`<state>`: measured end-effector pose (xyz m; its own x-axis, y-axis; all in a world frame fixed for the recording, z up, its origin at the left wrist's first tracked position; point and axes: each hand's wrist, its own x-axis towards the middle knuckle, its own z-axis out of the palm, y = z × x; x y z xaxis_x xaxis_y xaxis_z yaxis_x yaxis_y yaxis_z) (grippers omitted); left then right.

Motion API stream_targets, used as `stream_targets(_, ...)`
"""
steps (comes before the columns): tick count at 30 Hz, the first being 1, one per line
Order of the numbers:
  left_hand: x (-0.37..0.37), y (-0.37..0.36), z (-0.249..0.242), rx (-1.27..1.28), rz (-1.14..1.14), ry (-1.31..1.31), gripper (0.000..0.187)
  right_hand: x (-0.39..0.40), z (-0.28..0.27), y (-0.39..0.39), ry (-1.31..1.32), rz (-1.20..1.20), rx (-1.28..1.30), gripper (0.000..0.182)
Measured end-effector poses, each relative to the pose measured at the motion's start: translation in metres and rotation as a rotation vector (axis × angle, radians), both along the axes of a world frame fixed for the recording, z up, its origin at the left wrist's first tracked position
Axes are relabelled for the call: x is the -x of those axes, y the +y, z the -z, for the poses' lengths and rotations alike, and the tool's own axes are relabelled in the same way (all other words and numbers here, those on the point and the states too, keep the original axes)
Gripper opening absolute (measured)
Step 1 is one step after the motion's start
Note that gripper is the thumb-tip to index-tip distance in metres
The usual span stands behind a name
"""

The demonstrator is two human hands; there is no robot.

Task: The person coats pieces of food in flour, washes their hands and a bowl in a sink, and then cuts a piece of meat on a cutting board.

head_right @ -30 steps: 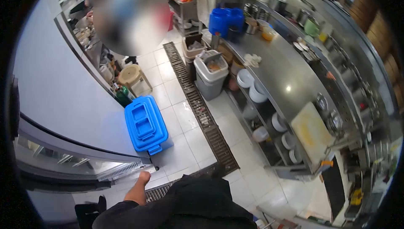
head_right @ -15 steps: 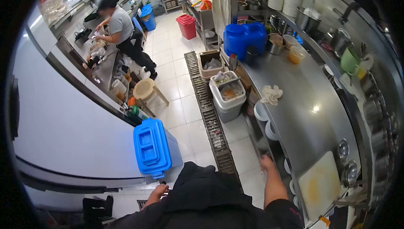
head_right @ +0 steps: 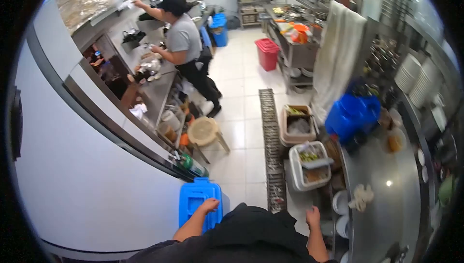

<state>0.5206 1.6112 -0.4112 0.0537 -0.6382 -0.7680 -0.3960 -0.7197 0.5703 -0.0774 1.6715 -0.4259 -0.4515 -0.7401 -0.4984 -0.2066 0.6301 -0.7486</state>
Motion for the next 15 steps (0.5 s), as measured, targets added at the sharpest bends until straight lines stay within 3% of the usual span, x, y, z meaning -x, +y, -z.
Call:
stream_targets(1,0.000,-0.041,-0.003,0.045,0.071,-0.040,0.033,-0.010,-0.015,-0.012,-0.009,-0.015,-0.028,0.043)
stream_targets(5,0.018,-0.175,-0.042,0.244,-0.046,0.029,0.035,-0.036,-0.035,-0.104,-0.123,-0.090,-0.033,0.038)
stream_targets(9,0.013,-0.270,-0.034,0.300,-0.126,0.008,0.038,-0.056,-0.013,-0.245,0.040,-0.295,0.227,0.026)
stream_targets(12,-0.029,-0.304,0.007,0.222,0.265,-0.266,0.043,-0.082,-0.018,-0.365,0.134,-0.420,0.358,0.028)
stream_targets(14,-0.055,-0.292,0.037,0.113,0.278,-0.260,0.046,-0.102,-0.041,-0.450,0.126,-0.445,0.414,0.029)
stream_targets(15,-0.065,-0.276,0.039,-0.117,0.191,-0.213,0.044,-0.117,-0.061,-0.486,0.098,-0.452,0.418,0.030)
